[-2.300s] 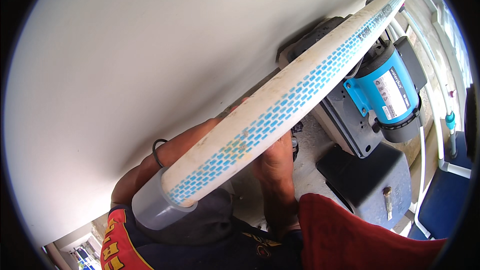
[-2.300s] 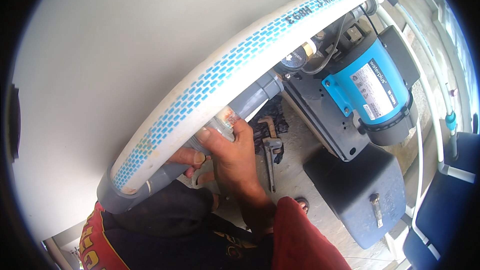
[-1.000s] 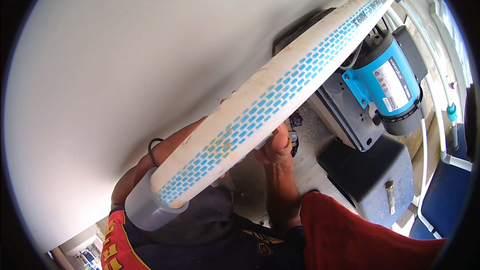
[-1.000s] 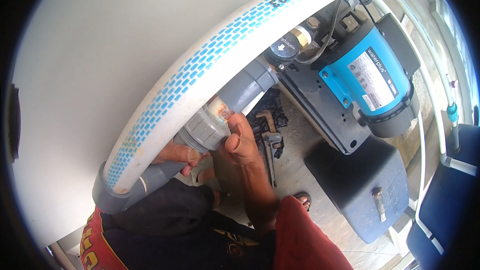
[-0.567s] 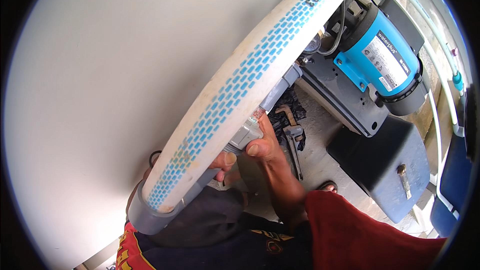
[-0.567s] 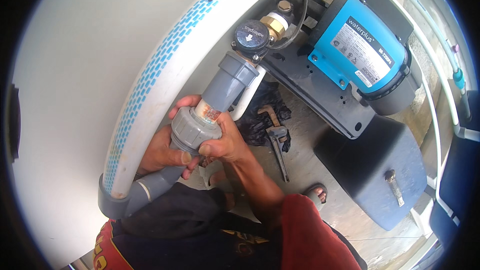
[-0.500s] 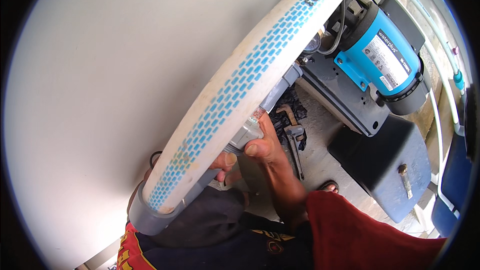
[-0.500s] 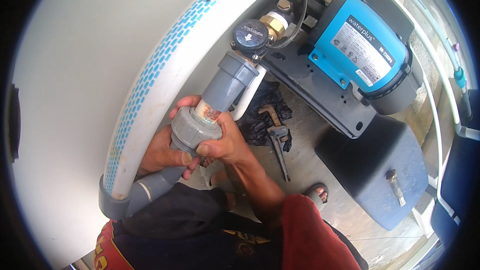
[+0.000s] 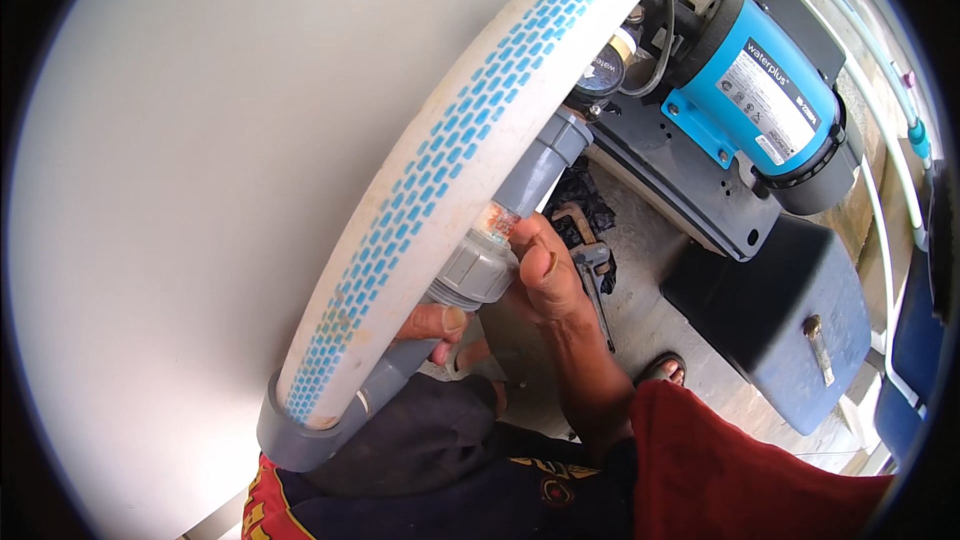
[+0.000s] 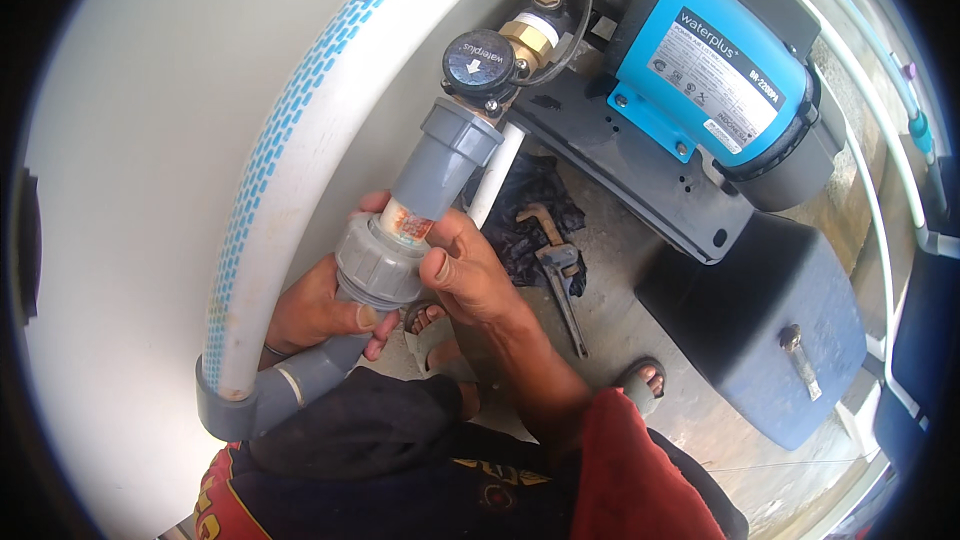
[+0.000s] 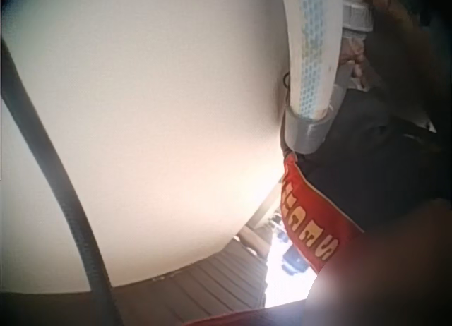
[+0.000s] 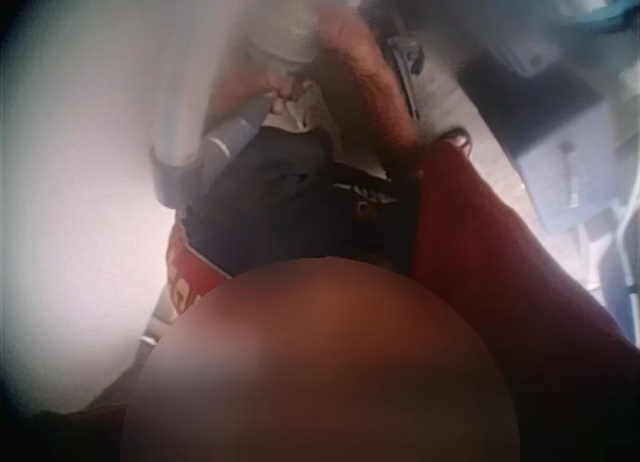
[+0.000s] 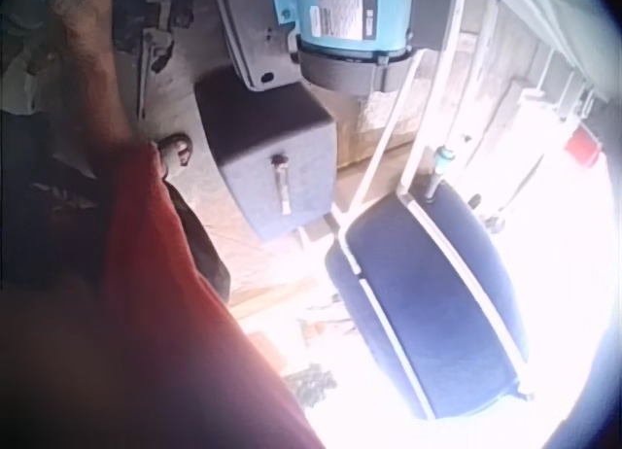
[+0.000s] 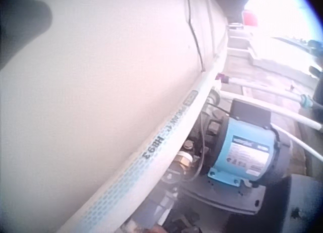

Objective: The person disassembles a plumbing union fitting, removes a rubber gasket, and reassembles the connection by hand. They repeatedly tighten and loosen the fitting to check the seal.

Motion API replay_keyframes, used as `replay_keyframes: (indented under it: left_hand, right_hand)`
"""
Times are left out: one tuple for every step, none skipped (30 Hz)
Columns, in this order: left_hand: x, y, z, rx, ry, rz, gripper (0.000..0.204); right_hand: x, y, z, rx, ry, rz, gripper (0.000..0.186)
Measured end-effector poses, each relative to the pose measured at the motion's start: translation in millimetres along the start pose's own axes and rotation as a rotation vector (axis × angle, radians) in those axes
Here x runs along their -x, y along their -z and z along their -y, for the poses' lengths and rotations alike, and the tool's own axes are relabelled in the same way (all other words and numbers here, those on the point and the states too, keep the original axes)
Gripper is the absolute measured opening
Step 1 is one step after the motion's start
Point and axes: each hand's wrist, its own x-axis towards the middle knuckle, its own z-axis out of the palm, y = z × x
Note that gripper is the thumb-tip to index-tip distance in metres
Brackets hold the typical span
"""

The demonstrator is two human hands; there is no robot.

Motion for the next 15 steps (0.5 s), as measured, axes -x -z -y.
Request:
replay_keyframes:
  left_hand:
    - [0.1,-0.9,0.4,0.014,0.013,-0.009,0.064]
    - [0.2,-1.6,0.3,0.029,0.025,-0.018,0.064]
    - [0.8,-2.9,0.6,0.053,0.043,-0.031,0.064]
    - [0.6,-3.3,0.8,0.055,0.038,-0.031,0.064]
    - [0.3,-3.6,1.1,0.057,0.032,-0.031,0.064]
    - [-0.7,-2.8,1.5,0.040,0.001,-0.021,0.064]
    - [-0.9,-2.8,2.7,0.043,-0.002,-0.017,0.063]
    - [-1.2,-1.8,4.0,0.046,-0.006,-0.013,0.063]
    - [-0.8,-1.4,5.3,0.064,0.014,-0.019,0.062]
    - [-0.3,0.0,6.5,0.060,0.019,-0.017,0.061]
    - [0.4,1.3,7.7,0.056,0.024,-0.014,0.059]
    - [1.2,3.5,8.3,0.047,0.022,-0.004,0.059]
    - [3.0,4.9,9.2,0.035,0.014,-0.003,0.059]
    - [4.2,6.9,9.8,0.024,0.002,0.002,0.059]
    - [5.0,8.4,10.8,0.011,-0.007,0.008,0.058]
  right_hand:
    - [-7.9,5.8,-6.8,-0.012,0.078,0.070,0.090]
    - [-10.8,10.5,-10.2,-0.017,0.122,0.103,0.093]
    - [-13.7,14.7,-13.5,-0.048,0.104,0.165,0.095]
    - [-13.2,16.9,-16.2,-0.073,0.052,0.184,0.096]
    - [-13.7,18.6,-18.0,-0.074,0.046,0.182,0.095]
    - [-12.7,19.0,-19.7,-0.076,0.041,0.180,0.094]
    - [-12.1,18.6,-20.5,-0.077,0.035,0.178,0.092]
    - [-10.9,17.2,-21.1,-0.079,0.047,0.155,0.092]
    - [-9.1,15.1,-20.3,-0.058,0.055,0.126,0.089]
    - [-8.1,12.4,-19.6,-0.056,0.038,0.120,0.086]
    - [-6.6,9.6,-17.4,-0.029,0.037,0.116,0.085]
    - [-6.7,6.7,-14.6,0.001,0.038,0.115,0.083]
    - [-5.1,1.2,-14.2,0.008,0.059,0.084,0.080]
    - [-3.5,-4.4,-13.2,0.052,0.079,0.038,0.078]
    - [-2.1,-9.9,-12.4,0.126,0.061,-0.032,0.075]
